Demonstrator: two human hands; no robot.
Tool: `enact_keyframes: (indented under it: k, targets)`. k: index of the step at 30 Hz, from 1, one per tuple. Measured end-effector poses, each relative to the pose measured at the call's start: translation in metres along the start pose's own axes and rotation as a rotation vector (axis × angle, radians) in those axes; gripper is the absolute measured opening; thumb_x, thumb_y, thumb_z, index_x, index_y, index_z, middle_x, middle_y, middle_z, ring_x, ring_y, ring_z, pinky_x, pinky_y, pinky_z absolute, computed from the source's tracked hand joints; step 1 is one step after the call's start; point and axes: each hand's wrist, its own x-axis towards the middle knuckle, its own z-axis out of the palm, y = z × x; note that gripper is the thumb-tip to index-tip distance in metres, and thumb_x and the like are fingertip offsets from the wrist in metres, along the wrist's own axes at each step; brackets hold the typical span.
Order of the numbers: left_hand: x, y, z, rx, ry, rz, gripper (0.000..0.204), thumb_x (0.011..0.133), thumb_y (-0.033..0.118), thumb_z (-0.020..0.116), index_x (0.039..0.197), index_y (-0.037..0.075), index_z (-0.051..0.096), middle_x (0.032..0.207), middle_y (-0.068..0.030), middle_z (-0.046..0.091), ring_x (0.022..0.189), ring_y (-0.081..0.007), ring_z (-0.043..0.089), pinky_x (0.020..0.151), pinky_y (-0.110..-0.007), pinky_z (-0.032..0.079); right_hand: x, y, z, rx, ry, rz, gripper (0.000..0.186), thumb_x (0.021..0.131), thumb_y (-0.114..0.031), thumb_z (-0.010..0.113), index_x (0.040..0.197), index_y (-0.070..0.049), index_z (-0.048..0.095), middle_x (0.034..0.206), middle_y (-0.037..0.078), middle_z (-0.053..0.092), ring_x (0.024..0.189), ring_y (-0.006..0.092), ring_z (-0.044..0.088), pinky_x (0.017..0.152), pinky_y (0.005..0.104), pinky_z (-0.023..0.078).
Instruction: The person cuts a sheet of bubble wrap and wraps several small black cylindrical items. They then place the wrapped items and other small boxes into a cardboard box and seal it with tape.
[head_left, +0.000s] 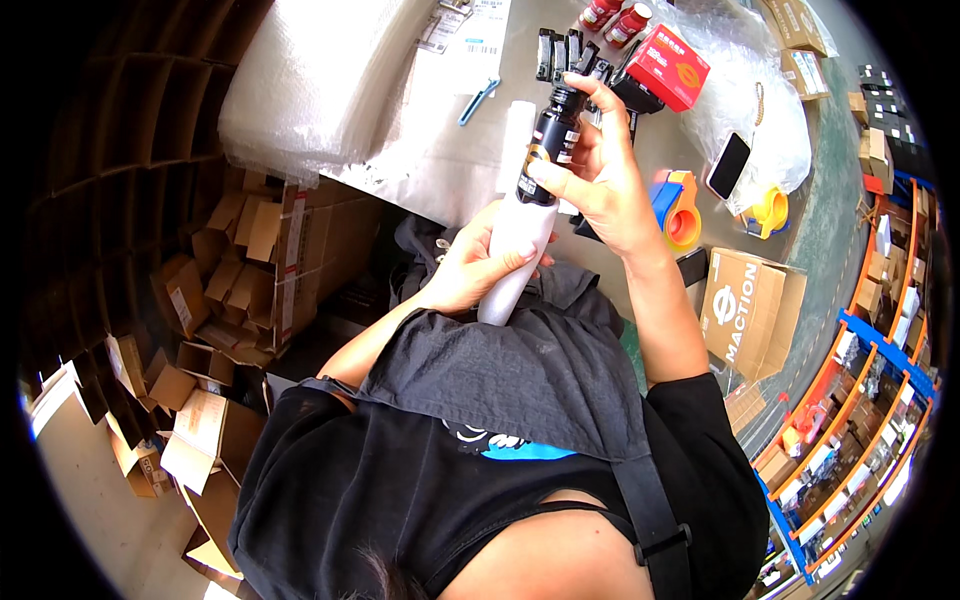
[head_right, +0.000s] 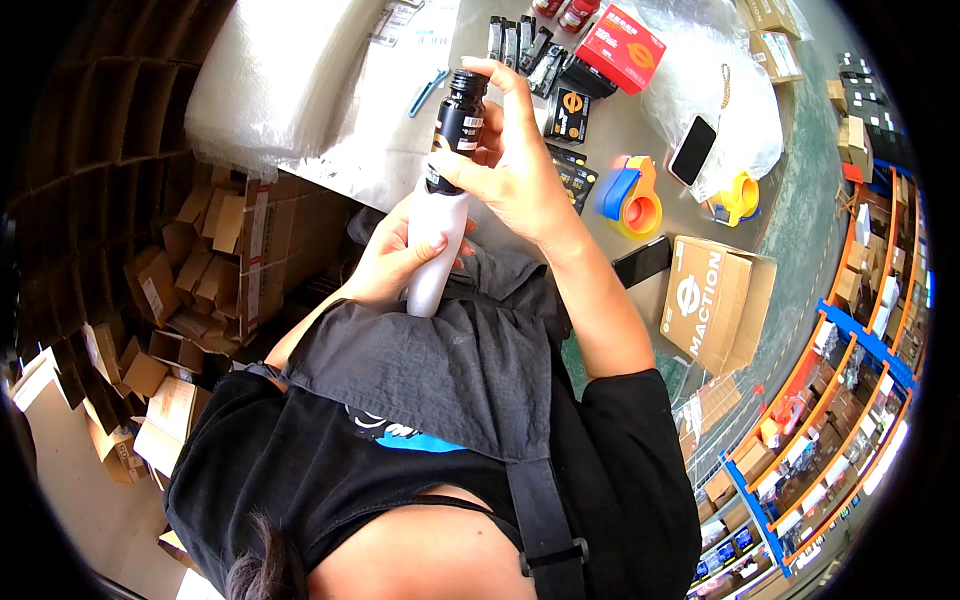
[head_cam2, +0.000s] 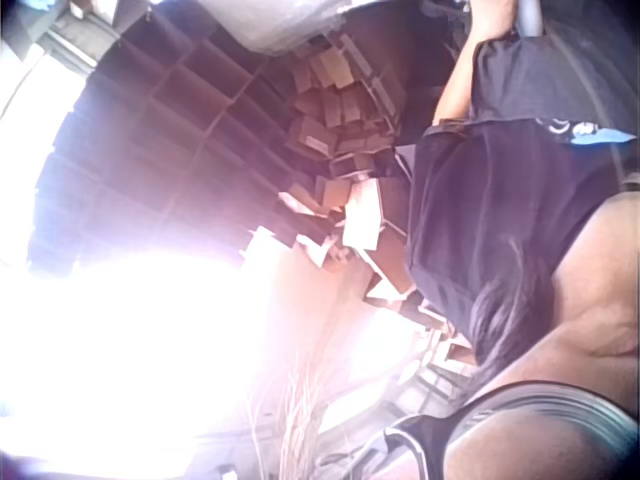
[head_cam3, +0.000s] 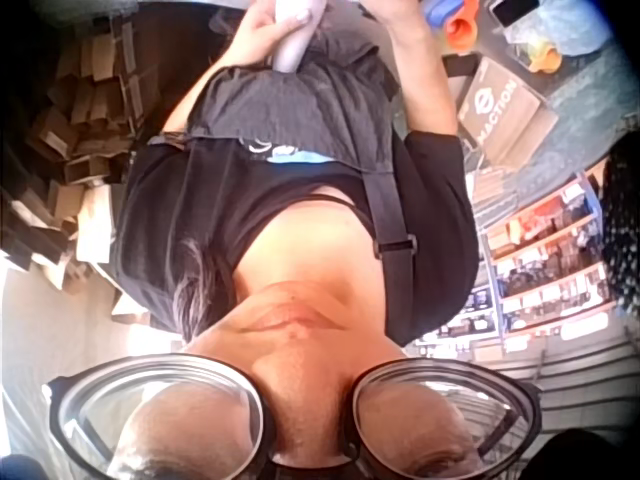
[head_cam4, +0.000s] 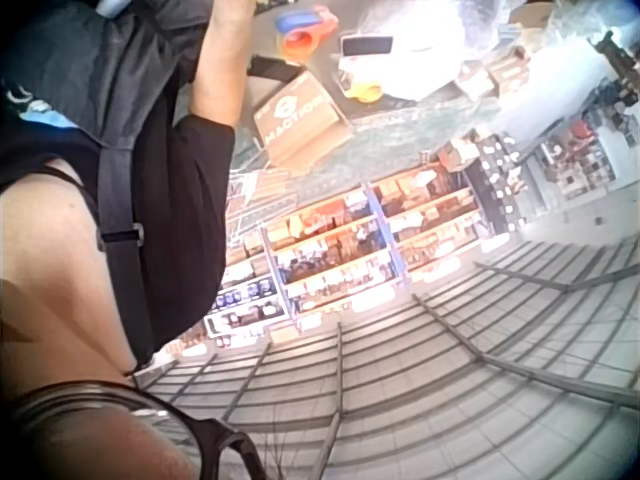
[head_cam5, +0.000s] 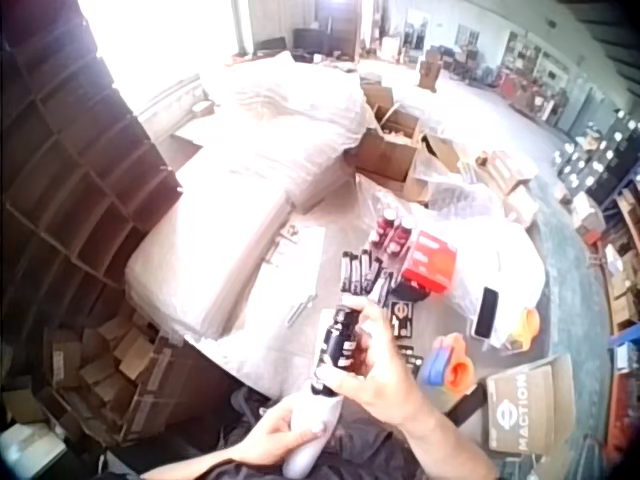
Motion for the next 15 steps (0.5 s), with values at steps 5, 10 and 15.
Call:
enact_keyframes:
  k: [5, 10, 15]
  targets:
    - [-0.003, -0.015, 0.004, 0.056, 0.057, 0.028, 0.053, 0.096, 0.034, 0.061, 0.136, 0.006, 0.042, 0.119, -0.0149, 0.061, 0.098, -0.0200, 0.065, 0.083, -0.033, 0.054, -0.008, 0.006, -0.004, 0.037, -0.043, 0.008, 0.080, 0.078, -0.001, 0.072, 0.144, -0.020, 0.030, 0.105, 0.005, 0.058, 0.097, 0.0148, 0.060, 0.085, 0.0321, 0.051]
    - [-0.007, -0.013, 0.005, 0.058, 0.069, 0.069, 0.051, 0.098, 0.033, 0.056, 0.138, 0.007, 0.038, 0.119, -0.0125, 0.059, 0.096, -0.0175, 0.063, 0.082, -0.032, 0.053, -0.012, 0.017, 0.004, 0.083, -0.040, 0.040, 0.076, 0.082, -0.008, 0.076, 0.144, -0.016, 0.031, 0.103, 0.010, 0.061, 0.094, 0.0148, 0.062, 0.085, 0.0295, 0.052]
    - [-0.008, -0.013, 0.003, 0.071, 0.072, 0.061, 0.050, 0.100, 0.033, 0.053, 0.139, 0.008, 0.035, 0.118, -0.0109, 0.058, 0.092, -0.0158, 0.063, 0.079, -0.030, 0.053, -0.019, 0.018, 0.011, 0.021, -0.019, 0.038, 0.059, 0.088, -0.012, 0.072, 0.138, -0.011, 0.041, 0.105, 0.009, 0.061, 0.097, 0.0149, 0.062, 0.087, 0.0286, 0.050]
